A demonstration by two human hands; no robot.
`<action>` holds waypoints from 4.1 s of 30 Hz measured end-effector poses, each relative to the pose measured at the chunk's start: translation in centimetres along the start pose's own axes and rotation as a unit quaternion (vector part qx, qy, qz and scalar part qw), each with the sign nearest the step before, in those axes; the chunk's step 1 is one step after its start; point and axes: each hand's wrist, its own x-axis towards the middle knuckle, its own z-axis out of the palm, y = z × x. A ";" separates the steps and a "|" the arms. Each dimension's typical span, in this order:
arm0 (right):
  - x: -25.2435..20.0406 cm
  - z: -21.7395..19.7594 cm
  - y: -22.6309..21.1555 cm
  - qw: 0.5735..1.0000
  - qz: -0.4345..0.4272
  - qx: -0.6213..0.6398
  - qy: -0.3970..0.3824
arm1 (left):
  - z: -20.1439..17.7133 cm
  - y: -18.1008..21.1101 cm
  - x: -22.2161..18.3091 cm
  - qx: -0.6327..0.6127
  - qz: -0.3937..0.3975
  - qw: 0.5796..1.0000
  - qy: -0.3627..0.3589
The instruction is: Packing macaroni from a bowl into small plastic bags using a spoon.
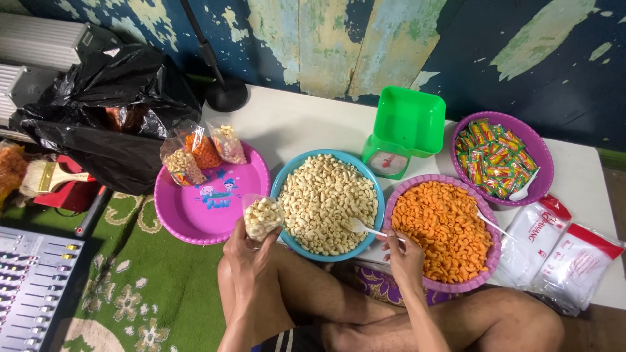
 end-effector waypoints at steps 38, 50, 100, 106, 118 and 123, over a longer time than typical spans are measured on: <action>-3.2 -8.5 -2.6 0.993 -0.024 0.113 -0.013 | 6.4 4.5 -6.3 -0.251 -0.248 0.854 -0.384; -0.8 -2.2 2.1 0.989 -0.115 -0.077 -0.051 | 3.1 8.1 -5.5 -0.219 -0.090 0.938 -0.252; -19.9 -6.5 -4.6 0.905 -0.324 0.250 -0.117 | -4.3 20.6 -17.5 -0.236 0.073 0.942 -0.227; -20.4 -6.6 -5.4 0.900 -0.261 0.311 -0.156 | -1.9 17.3 -17.0 -0.346 0.030 0.919 -0.189; -20.8 -7.1 -6.1 0.906 -0.249 0.316 -0.131 | -1.9 19.4 -16.7 -0.396 -0.052 0.917 -0.021; -21.5 -7.1 -6.3 0.913 -0.268 0.284 -0.115 | -3.0 20.0 -16.8 -0.344 0.037 0.936 -0.069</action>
